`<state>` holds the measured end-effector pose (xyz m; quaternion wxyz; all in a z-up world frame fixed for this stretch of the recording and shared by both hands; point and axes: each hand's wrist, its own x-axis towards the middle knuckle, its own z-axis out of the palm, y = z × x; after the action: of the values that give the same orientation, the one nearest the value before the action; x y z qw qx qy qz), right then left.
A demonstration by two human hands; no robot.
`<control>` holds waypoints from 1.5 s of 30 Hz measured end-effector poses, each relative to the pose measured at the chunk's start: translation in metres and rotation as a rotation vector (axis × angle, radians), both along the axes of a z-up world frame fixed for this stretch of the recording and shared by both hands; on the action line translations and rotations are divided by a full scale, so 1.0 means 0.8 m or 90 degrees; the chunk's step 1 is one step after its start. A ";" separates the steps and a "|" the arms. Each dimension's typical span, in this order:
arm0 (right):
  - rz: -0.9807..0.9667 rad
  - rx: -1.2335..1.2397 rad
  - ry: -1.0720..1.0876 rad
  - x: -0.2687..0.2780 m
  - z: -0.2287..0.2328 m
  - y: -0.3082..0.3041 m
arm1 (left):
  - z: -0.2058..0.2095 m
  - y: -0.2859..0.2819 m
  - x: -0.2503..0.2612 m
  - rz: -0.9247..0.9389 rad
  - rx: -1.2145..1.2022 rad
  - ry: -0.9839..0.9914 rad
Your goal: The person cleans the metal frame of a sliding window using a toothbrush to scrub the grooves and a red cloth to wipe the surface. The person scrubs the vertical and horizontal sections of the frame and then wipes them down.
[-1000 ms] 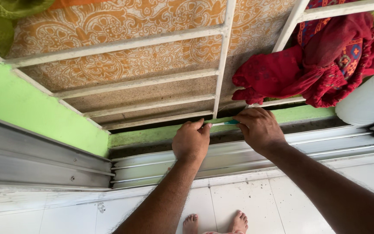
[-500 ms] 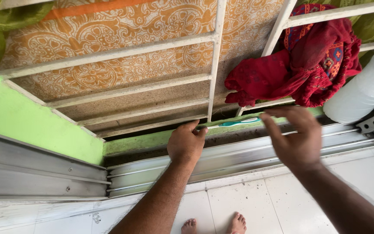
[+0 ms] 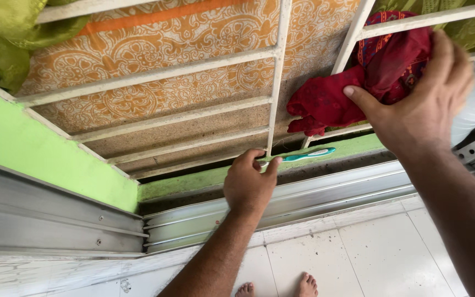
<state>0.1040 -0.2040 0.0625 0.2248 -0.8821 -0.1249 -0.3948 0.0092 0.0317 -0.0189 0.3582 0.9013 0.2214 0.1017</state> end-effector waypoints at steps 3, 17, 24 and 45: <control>0.059 0.047 0.035 0.014 -0.004 0.006 | 0.014 -0.014 0.001 -0.064 -0.031 -0.063; 0.334 0.876 0.236 -0.075 0.032 -0.050 | 0.083 -0.082 -0.001 -0.455 -0.090 -0.317; 0.416 1.011 0.289 -0.164 0.027 -0.084 | 0.105 -0.122 -0.016 -0.589 -0.252 -0.304; -0.216 1.187 0.543 -0.336 -0.063 -0.164 | 0.044 -0.216 -0.045 -0.444 -0.145 0.320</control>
<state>-0.1644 -0.3353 0.0117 0.7846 -0.4303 0.4460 -0.0163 -0.0264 -0.1409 0.0161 0.4029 0.8737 -0.0057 -0.2726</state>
